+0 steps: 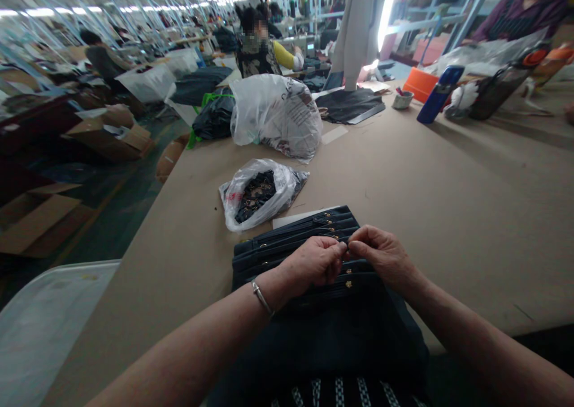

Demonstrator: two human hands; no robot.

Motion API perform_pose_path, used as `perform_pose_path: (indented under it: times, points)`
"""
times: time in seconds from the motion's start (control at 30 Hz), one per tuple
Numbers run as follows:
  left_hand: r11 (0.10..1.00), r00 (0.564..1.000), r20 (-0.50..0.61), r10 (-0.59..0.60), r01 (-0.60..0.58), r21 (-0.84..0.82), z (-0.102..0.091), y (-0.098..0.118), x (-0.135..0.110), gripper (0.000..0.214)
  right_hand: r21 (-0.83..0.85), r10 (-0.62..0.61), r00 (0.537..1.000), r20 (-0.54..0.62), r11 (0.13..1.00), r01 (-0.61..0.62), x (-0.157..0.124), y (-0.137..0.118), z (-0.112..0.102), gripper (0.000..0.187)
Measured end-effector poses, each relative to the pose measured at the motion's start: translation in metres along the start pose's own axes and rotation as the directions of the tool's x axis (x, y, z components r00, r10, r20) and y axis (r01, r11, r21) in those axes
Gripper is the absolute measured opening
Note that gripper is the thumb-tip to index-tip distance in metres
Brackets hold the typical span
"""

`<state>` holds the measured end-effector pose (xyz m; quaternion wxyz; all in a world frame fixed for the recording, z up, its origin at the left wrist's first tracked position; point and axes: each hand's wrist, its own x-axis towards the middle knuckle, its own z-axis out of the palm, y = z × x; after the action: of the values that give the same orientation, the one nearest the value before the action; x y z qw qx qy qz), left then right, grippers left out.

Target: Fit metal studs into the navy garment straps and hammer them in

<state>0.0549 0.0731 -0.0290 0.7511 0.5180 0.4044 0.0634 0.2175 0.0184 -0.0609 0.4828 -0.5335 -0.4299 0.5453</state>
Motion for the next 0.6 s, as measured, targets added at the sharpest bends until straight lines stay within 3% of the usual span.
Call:
perform_pose_path:
  times: [0.1,0.23,0.3,0.4,0.5,0.6]
  points:
    - [0.999,0.999,0.024,-0.037,0.037,0.029,-0.004,0.000,-0.001,0.027,0.009,0.023,0.998,0.054,1.000,-0.023,-0.004,0.000,-0.004,0.024]
    - [0.962,0.997,-0.053,-0.060,0.072,0.264,-0.005,-0.001,0.002,0.021,-0.101,0.123,0.988,0.091,0.988,-0.114,-0.009,0.001,-0.010,0.026]
    - [0.894,0.995,-0.095,-0.021,0.061,0.444,-0.005,-0.002,0.005,0.018,-0.264,0.165,0.978,0.125,0.956,-0.127,-0.010,0.005,-0.012,0.024]
    - [0.744,0.992,-0.115,0.052,0.038,0.667,-0.003,-0.003,0.010,0.015,-0.480,0.152,0.974,0.167,0.875,-0.054,-0.010,0.014,-0.014,0.020]
    - [0.654,0.992,-0.107,0.071,0.035,0.756,-0.001,-0.002,0.013,0.014,-0.567,0.105,0.980,0.172,0.824,0.011,-0.009,0.021,-0.015,0.023]
    - [0.619,0.992,-0.100,0.082,0.028,0.785,-0.001,-0.001,0.013,0.014,-0.602,0.123,0.976,0.178,0.798,0.009,-0.008,0.021,-0.016,0.023]
